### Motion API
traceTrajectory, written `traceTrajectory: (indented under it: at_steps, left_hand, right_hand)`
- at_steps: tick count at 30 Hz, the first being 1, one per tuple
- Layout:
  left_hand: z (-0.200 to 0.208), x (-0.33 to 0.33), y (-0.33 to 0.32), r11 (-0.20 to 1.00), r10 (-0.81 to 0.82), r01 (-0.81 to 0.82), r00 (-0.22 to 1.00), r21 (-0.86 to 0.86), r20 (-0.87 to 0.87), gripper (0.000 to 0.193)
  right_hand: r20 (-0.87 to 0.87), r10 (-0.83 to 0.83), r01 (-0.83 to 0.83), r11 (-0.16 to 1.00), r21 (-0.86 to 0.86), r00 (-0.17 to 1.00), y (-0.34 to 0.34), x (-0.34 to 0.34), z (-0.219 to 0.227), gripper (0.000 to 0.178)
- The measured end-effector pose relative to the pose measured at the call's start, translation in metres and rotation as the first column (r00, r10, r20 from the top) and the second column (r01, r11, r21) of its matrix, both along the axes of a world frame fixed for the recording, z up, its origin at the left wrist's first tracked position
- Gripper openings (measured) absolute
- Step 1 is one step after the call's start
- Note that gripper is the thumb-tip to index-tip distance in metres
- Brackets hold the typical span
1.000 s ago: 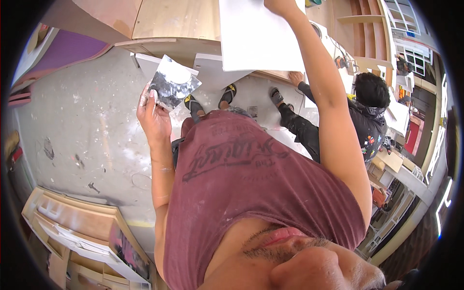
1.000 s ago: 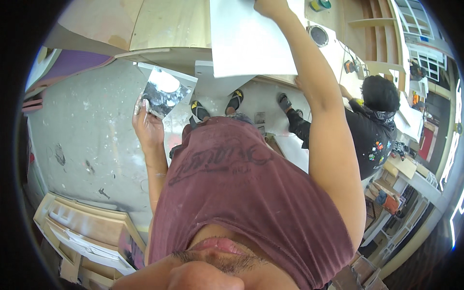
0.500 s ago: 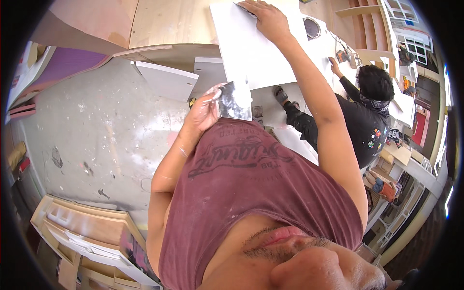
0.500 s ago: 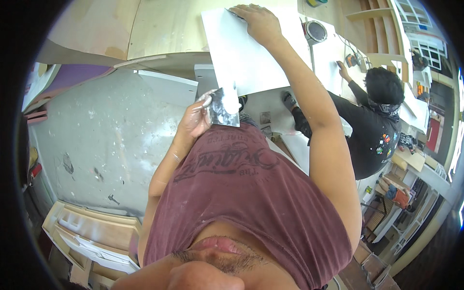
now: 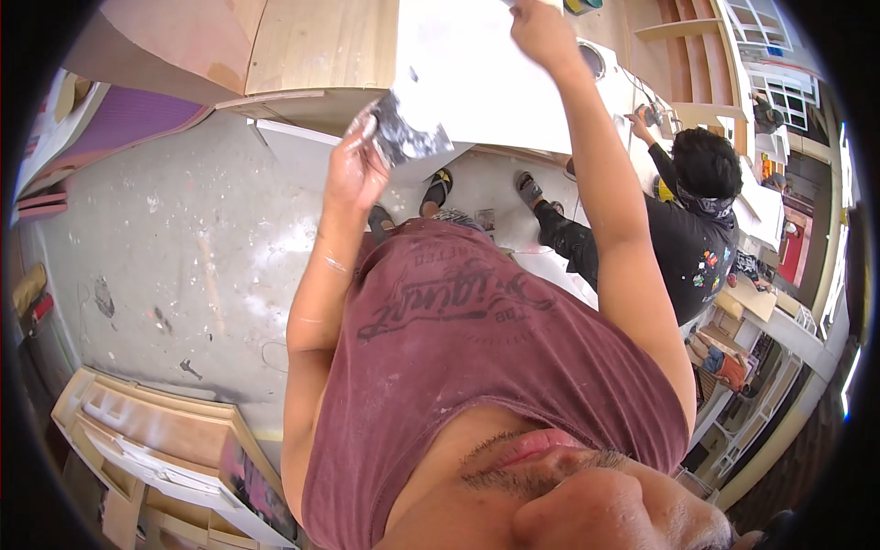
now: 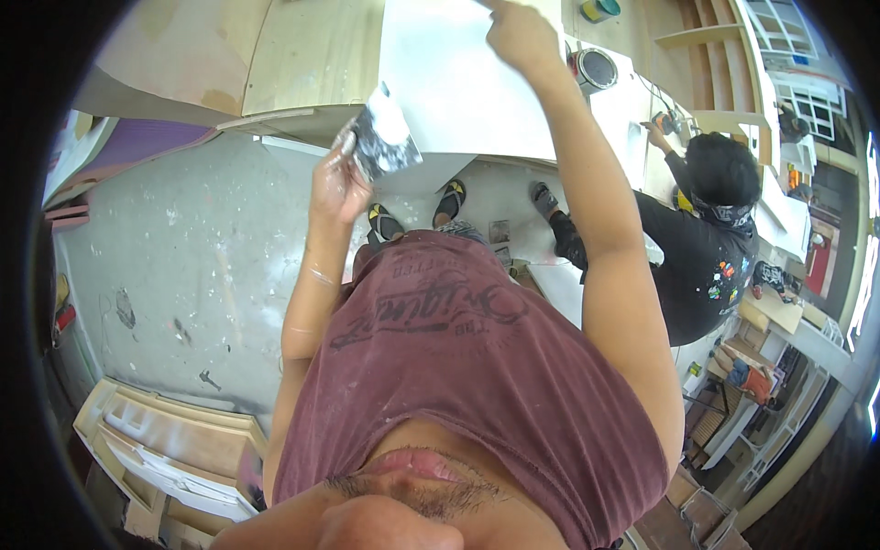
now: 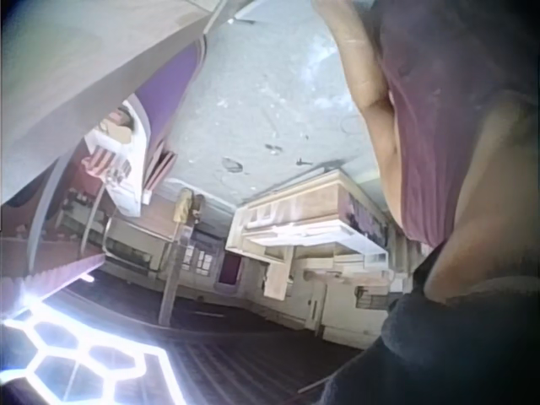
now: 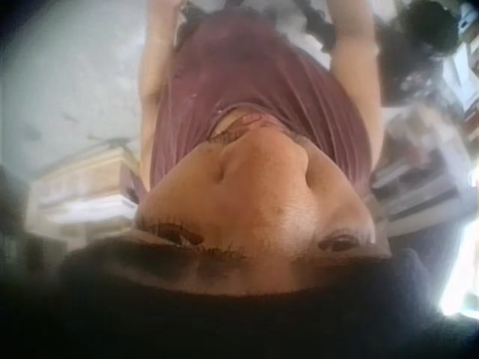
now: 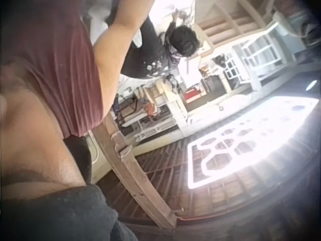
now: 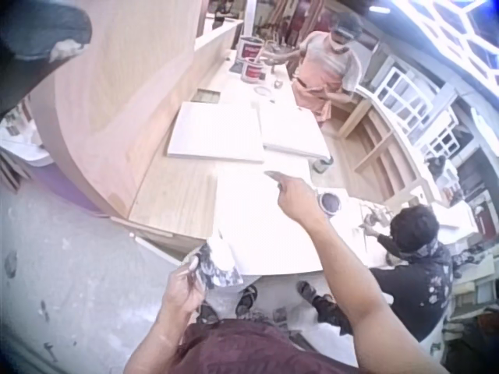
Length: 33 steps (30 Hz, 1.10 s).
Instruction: The person sands the edges and surfaces of white wooden panels using pieces of sandpaper, periodically alternating between different sheets of sandpaper and touching the wood to check the surface.
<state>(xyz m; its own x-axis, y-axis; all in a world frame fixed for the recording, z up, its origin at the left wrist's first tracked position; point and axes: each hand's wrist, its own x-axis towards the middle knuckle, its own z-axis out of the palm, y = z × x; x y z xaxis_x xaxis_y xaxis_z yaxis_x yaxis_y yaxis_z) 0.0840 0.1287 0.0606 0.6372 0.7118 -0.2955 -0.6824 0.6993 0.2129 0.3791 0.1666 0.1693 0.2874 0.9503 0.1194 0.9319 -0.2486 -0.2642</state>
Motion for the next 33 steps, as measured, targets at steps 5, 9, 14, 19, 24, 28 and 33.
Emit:
traceTrajectory:
  at_steps: [5, 9, 14, 19, 24, 28, 33]
  left_hand:
    - [0.009, -0.013, 0.002, 0.998, -0.056, 0.057, 0.983, 0.002, -0.173, 0.028]
    - [0.009, -0.02, -0.03, 0.987, -0.088, 0.077, 0.993, -0.14, -0.078, 0.026]
    - [0.007, -0.017, -0.036, 0.983, 0.002, 0.0, 1.0, -0.182, 0.011, 0.026]
    - [0.001, -0.019, -0.032, 0.989, -0.058, 0.057, 0.998, -0.139, -0.007, 0.025]
    - [0.012, -0.018, -0.028, 0.99, -0.069, 0.071, 0.997, -0.124, 0.021, 0.025]
    - [0.014, -0.011, -0.013, 0.996, -0.063, 0.062, 0.998, -0.062, 0.0, 0.025]
    - [0.039, -0.014, -0.001, 0.994, 0.012, -0.029, 0.988, -0.109, -0.155, 0.022]
  right_hand:
    - [0.073, -0.012, 0.013, 1.0, -0.007, 0.997, 0.049, 0.072, -0.041, 0.04]
    - [0.055, 0.058, -0.05, 0.99, -0.132, 0.997, 0.063, 0.02, -0.032, 0.038]
    - [0.171, 0.201, -0.176, 0.973, -0.152, 0.964, 0.008, -0.033, -0.032, 0.06]
    - [-0.005, 0.38, -0.379, 0.924, -0.036, 0.925, -0.099, -0.066, -0.023, 0.05]
    - [-0.046, 0.439, -0.441, 0.892, -0.095, 0.897, -0.161, -0.084, 0.005, 0.052]
    - [-0.181, 0.168, -0.19, 0.975, -0.115, 0.969, -0.157, -0.073, 0.031, 0.053]
    - [-0.554, -0.034, 0.195, 0.952, 0.234, 0.832, -0.139, -0.056, 0.031, 0.031]
